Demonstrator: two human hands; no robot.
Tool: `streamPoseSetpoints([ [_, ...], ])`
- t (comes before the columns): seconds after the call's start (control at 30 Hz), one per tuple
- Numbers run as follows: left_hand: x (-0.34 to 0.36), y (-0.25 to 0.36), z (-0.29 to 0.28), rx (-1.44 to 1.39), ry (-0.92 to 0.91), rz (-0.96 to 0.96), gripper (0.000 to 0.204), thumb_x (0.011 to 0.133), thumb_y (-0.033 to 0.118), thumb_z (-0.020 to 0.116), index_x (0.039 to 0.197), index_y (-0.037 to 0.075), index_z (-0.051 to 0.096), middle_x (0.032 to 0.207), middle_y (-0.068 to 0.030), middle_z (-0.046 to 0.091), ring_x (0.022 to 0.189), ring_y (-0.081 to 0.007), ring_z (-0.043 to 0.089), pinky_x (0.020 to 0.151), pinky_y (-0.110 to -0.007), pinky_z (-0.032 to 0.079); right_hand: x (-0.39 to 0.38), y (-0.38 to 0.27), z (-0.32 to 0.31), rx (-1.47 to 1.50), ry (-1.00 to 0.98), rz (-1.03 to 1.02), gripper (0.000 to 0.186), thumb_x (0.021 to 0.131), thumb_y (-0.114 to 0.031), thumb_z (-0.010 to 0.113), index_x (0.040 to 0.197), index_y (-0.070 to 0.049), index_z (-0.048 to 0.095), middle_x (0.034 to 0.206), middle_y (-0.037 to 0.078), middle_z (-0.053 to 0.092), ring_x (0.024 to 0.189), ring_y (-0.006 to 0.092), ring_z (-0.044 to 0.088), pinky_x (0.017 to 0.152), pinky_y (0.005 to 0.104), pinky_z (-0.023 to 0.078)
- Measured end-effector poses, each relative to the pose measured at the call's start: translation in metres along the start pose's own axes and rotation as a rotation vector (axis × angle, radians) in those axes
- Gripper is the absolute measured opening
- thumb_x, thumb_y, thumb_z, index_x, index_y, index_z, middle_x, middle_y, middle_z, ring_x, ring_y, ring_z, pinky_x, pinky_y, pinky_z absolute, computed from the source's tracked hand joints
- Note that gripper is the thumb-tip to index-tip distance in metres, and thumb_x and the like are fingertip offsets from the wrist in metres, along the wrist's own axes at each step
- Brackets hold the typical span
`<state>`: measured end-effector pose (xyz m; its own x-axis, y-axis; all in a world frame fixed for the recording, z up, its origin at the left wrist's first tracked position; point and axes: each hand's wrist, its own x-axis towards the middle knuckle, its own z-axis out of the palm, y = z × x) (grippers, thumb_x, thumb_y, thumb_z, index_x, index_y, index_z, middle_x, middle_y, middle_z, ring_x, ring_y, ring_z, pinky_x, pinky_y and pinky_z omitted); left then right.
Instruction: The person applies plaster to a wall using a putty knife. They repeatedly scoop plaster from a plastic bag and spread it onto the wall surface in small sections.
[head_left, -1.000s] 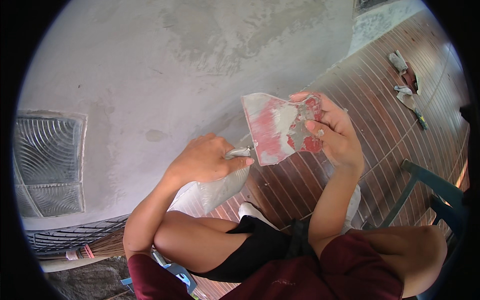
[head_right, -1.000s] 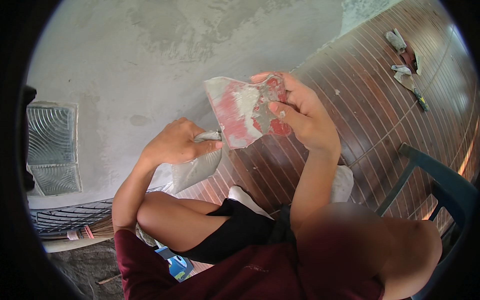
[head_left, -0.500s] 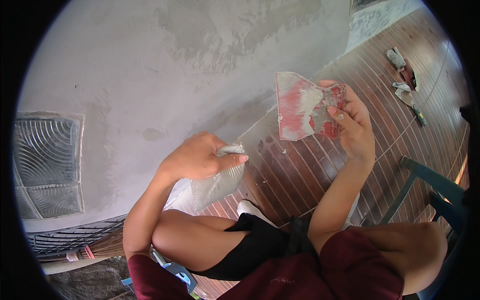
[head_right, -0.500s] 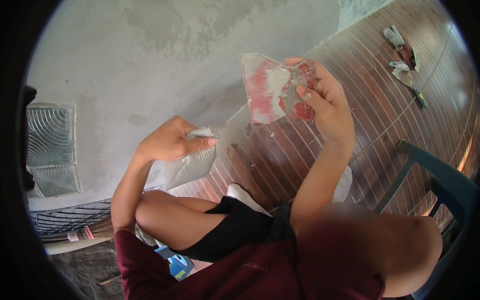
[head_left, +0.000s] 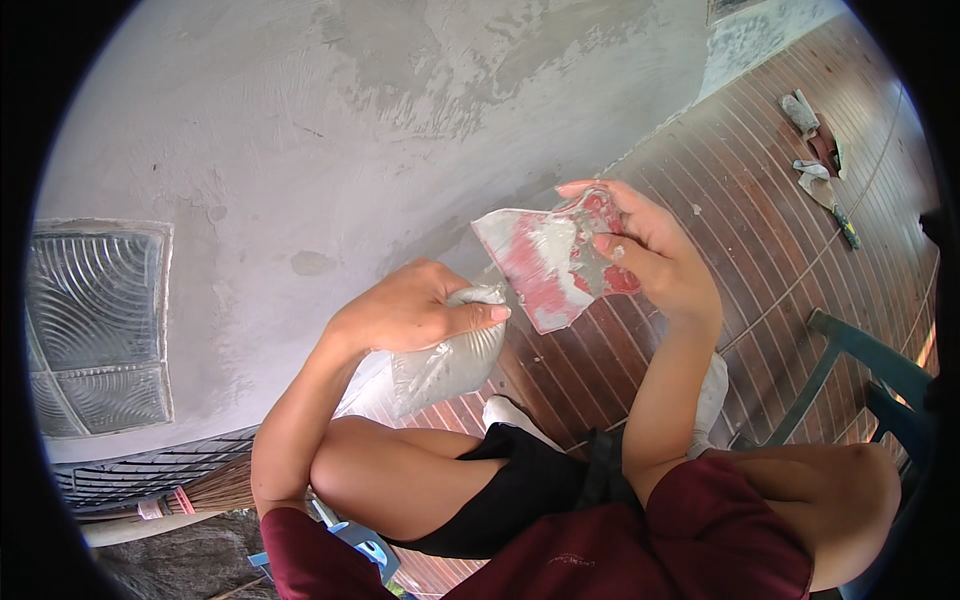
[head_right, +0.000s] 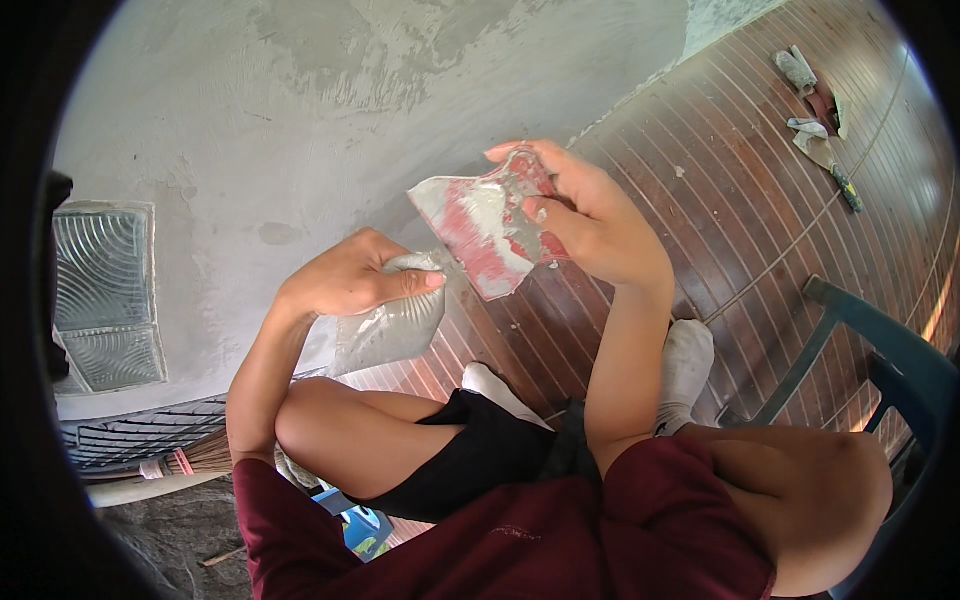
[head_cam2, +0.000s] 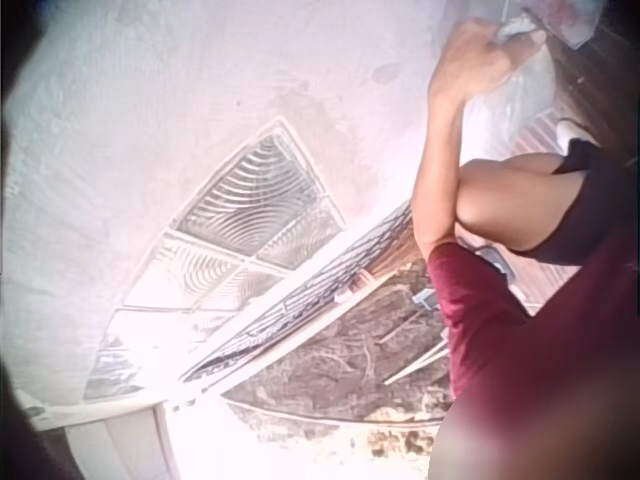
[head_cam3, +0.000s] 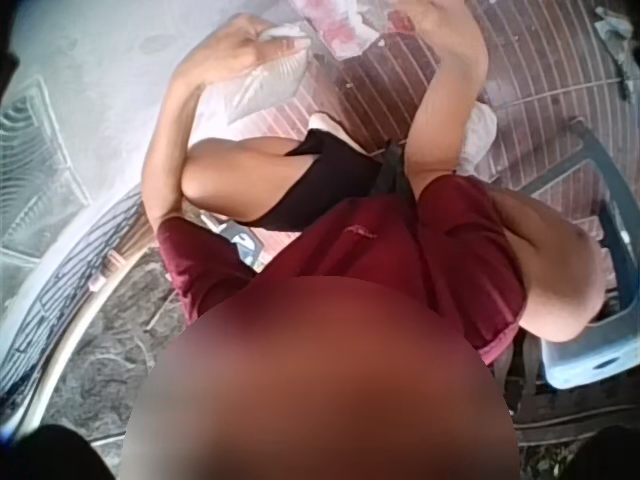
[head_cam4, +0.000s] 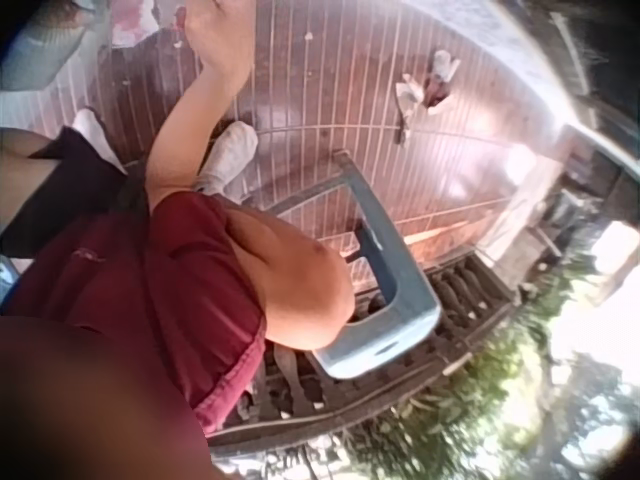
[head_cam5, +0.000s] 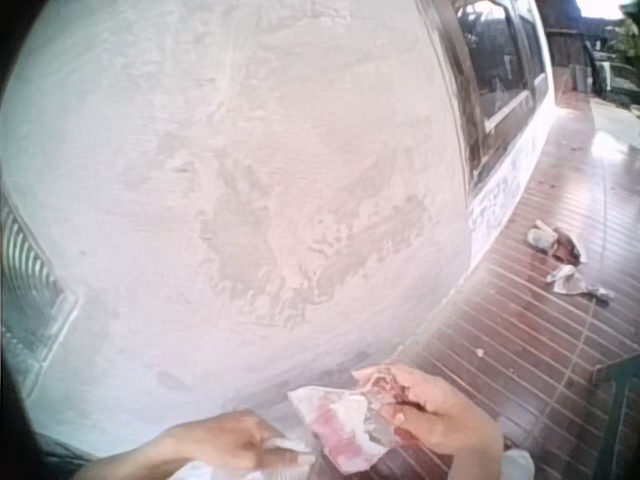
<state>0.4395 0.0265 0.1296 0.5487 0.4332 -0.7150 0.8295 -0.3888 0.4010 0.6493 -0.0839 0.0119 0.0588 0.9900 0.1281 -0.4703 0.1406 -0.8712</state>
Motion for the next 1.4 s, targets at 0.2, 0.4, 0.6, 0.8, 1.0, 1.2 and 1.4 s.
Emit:
streamPoseSetpoints([
  [0.2,0.000,-0.003,0.001,0.018,-0.029,-0.003,0.052,0.091,0.050,0.061,0.077,0.000,0.068,0.058,-0.0128,0.052,0.057,-0.0206,0.049,0.058,-0.037,0.041,0.002,0.000,0.009,-0.035,-0.064,0.009,0.044,0.090,0.003,0.048,0.133,0.000,0.049,0.104,0.006,0.062,0.087,0.0081,0.055,0.077,0.0237,0.045],
  [0.4,-0.002,-0.003,0.002,0.039,-0.029,-0.002,0.056,0.091,0.050,0.060,0.071,-0.001,0.064,0.056,-0.0130,0.050,0.056,-0.0227,0.048,0.057,-0.038,0.039,0.003,0.001,0.009,0.017,-0.036,-0.008,0.043,0.089,0.004,0.047,0.132,-0.003,0.051,0.100,0.004,0.062,0.080,0.0065,0.054,0.070,0.0228,0.046],
  [0.6,0.002,-0.002,0.004,0.159,-0.022,-0.131,0.063,0.089,0.054,0.059,0.062,-0.003,0.058,0.053,-0.0150,0.050,0.053,-0.0266,0.049,0.055,-0.042,0.038,0.002,0.001,0.010,-0.040,-0.054,0.024,0.043,0.089,0.004,0.048,0.131,-0.004,0.052,0.099,0.004,0.062,0.080,0.0060,0.054,0.069,0.0223,0.046],
  [0.8,0.015,-0.014,0.017,0.213,0.093,0.021,0.063,0.087,0.055,0.060,0.064,-0.004,0.061,0.057,-0.0183,0.055,0.056,-0.0310,0.055,0.056,-0.044,0.042,0.003,0.002,0.011,-0.043,-0.060,0.016,0.044,0.088,0.003,0.048,0.132,-0.001,0.050,0.101,0.006,0.062,0.084,0.0072,0.055,0.075,0.0237,0.046],
  [1.0,0.012,-0.012,0.014,0.286,-0.090,-0.144,0.057,0.087,0.052,0.063,0.069,-0.001,0.066,0.056,-0.0148,0.055,0.055,-0.0283,0.054,0.054,-0.041,0.041,0.004,0.001,-0.002,-0.023,0.163,0.020,0.044,0.088,0.002,0.048,0.132,0.002,0.050,0.105,0.008,0.064,0.092,0.0106,0.060,0.083,0.0262,0.048],
  [1.2,0.001,-0.015,0.013,0.252,-0.060,-0.138,0.058,0.086,0.056,0.061,0.070,0.001,0.066,0.059,-0.0148,0.057,0.059,-0.0298,0.057,0.057,-0.041,0.043,0.016,0.009,-0.002,0.487,0.512,-0.118,0.036,0.095,-0.004,0.046,0.131,-0.002,0.048,0.118,0.010,0.060,0.104,0.0194,0.062,0.091,0.0396,0.053],
  [1.4,-0.012,-0.030,0.014,0.259,-0.060,-0.176,0.062,0.086,0.061,0.059,0.072,0.002,0.067,0.063,-0.0155,0.060,0.063,-0.0316,0.060,0.060,-0.042,0.046,0.029,0.026,0.015,0.791,0.435,-0.181,0.033,0.099,-0.007,0.047,0.131,-0.002,0.043,0.127,0.011,0.056,0.110,0.0248,0.061,0.095,0.0475,0.053],
])
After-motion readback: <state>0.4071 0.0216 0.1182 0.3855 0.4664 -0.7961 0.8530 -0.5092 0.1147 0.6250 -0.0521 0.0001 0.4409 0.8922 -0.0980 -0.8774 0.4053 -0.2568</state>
